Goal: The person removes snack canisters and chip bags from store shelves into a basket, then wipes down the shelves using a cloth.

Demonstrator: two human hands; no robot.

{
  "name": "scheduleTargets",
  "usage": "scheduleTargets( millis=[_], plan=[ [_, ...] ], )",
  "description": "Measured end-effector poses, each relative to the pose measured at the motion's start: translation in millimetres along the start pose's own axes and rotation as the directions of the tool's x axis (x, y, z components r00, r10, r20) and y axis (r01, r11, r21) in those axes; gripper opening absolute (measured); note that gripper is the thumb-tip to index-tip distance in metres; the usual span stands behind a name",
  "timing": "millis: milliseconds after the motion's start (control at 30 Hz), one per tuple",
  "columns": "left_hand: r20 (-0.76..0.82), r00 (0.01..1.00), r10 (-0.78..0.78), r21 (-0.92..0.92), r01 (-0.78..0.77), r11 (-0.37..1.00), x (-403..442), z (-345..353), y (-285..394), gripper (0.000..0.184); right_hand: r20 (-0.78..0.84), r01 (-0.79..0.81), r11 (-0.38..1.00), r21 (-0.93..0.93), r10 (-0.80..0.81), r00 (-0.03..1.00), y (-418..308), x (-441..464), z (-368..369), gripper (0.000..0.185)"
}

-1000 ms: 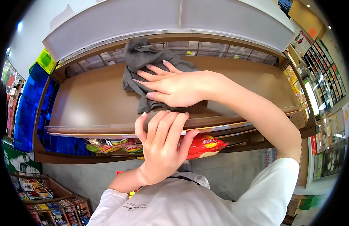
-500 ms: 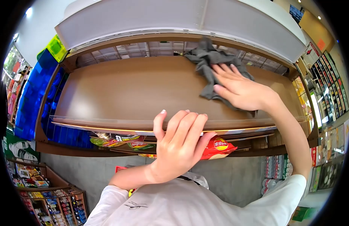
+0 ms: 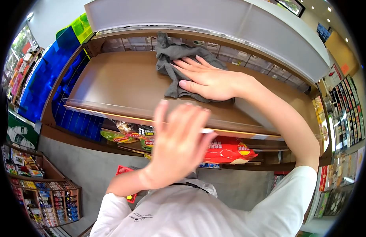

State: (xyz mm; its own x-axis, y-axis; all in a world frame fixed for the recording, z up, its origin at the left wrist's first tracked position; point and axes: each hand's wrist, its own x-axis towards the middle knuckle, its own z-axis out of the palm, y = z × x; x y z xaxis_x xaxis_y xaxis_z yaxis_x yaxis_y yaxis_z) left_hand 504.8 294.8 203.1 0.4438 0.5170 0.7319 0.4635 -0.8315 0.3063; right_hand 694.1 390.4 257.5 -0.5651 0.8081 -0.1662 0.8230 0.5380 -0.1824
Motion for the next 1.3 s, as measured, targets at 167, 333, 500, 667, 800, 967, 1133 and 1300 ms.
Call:
scheduleTargets(
  millis=[167,333,500,667,800,967,1133,1300],
  plan=[
    [-0.012,1.0,-0.028,0.014,0.028,1.0,-5.4,-39.1,-45.8,0.043,0.073,-0.093,0.995,0.042,0.09,0.993,-8.3,-21.6,-7.7,0.068],
    [-0.024,1.0,0.009,-0.02,-0.01,1.0,-4.4,-42.8,-58.3,0.039,0.102,-0.223,0.971,0.086,0.214,0.972,-21.7,-78.8,-12.7,0.063],
    [-0.048,0.999,0.015,-0.06,-0.018,0.998,-5.6,-39.1,-62.6,0.038,0.216,-0.356,0.886,0.296,0.301,0.929,-16.4,-157.3,-20.2,0.07],
    [-0.124,0.992,0.016,-0.005,-0.017,1.0,-11.0,-32.7,-58.0,0.036,0.216,-0.305,0.886,0.35,0.241,0.946,-20.1,-138.2,-26.3,0.067],
    [-0.129,0.992,-0.004,0.057,0.011,0.998,-11.5,-33.5,-49.8,0.034,0.173,0.041,0.96,0.278,-0.092,0.981,-23.2,-75.5,-23.1,0.065],
    [-0.086,0.996,-0.026,0.119,0.037,0.992,-11.9,-34.2,-47.0,0.035,0.089,0.263,0.954,0.147,-0.278,0.957,-32.9,-17.8,-12.3,0.055],
    [-0.112,0.994,-0.009,0.113,0.022,0.993,-10.4,-31.0,-45.9,0.035,0.115,0.147,0.97,0.192,-0.171,0.979,-21.5,-62.4,-13.5,0.051],
    [-0.132,0.991,-0.01,0.079,0.021,0.997,-11.2,-30.0,-47.4,0.037,0.166,-0.153,0.95,0.274,0.109,0.98,-3.8,-137.9,-20.0,0.065]
  ],
)
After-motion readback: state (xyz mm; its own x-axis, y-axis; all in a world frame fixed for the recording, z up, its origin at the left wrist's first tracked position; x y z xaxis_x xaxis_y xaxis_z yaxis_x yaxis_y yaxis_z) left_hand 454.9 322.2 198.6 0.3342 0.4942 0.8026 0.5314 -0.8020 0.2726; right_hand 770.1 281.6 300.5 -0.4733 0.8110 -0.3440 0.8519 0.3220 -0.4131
